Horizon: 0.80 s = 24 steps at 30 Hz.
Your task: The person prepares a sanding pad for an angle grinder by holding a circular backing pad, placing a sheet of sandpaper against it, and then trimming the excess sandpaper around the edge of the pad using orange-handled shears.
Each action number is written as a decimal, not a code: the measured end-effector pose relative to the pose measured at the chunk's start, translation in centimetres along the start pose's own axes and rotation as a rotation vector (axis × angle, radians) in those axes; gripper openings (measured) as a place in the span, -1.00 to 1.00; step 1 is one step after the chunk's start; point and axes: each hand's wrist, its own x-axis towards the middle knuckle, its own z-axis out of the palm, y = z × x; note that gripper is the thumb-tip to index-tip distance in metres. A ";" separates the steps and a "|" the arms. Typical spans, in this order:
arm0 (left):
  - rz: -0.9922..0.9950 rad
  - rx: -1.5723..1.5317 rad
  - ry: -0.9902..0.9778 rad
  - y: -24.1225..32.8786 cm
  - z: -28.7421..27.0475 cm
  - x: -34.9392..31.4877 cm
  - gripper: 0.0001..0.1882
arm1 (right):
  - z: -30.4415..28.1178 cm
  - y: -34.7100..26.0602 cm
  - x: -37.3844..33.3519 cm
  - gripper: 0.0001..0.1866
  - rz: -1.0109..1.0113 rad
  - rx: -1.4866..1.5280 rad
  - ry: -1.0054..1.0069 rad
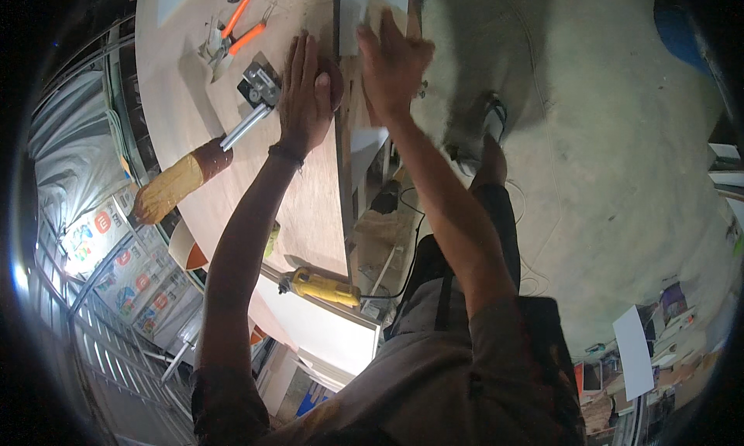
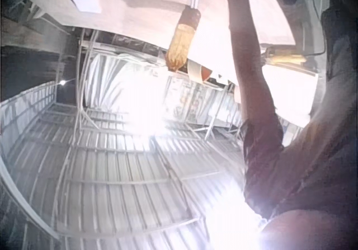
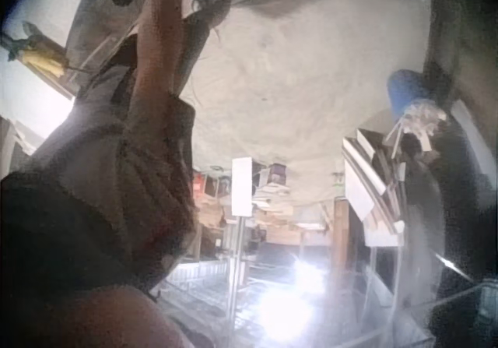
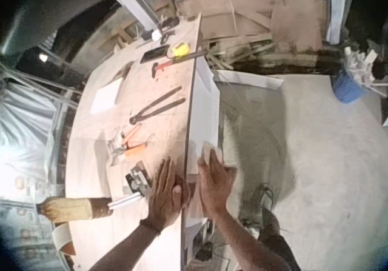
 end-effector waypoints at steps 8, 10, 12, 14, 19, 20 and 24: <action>0.020 0.000 0.011 -0.6 -0.3 -0.9 -0.34 | -1.9 -3.9 -6.4 -0.18 0.082 -0.137 -0.134; 0.073 -0.024 0.005 0.2 -0.3 0.5 -0.33 | 0.1 -0.6 0.5 -0.25 -0.094 -0.175 -0.067; 0.046 0.001 -0.009 -0.3 -0.3 -0.2 -0.34 | -0.1 -1.2 1.6 -0.31 -0.108 -0.137 -0.038; 0.011 0.007 0.011 -0.6 -0.1 -0.9 -0.34 | -1.7 -3.1 -2.8 -0.29 0.130 0.073 0.065; -0.017 0.019 0.048 -0.4 -0.3 -1.1 -0.35 | -2.2 -3.1 -9.4 -0.26 -0.045 -0.052 -0.006; -0.008 0.012 0.046 -0.4 -0.1 -1.0 -0.35 | -1.4 -3.0 -8.2 -0.26 -0.061 -0.048 0.019; 0.090 -0.004 0.011 -0.6 -0.1 0.4 -0.33 | -0.6 -2.3 0.9 -0.32 0.005 0.055 -0.037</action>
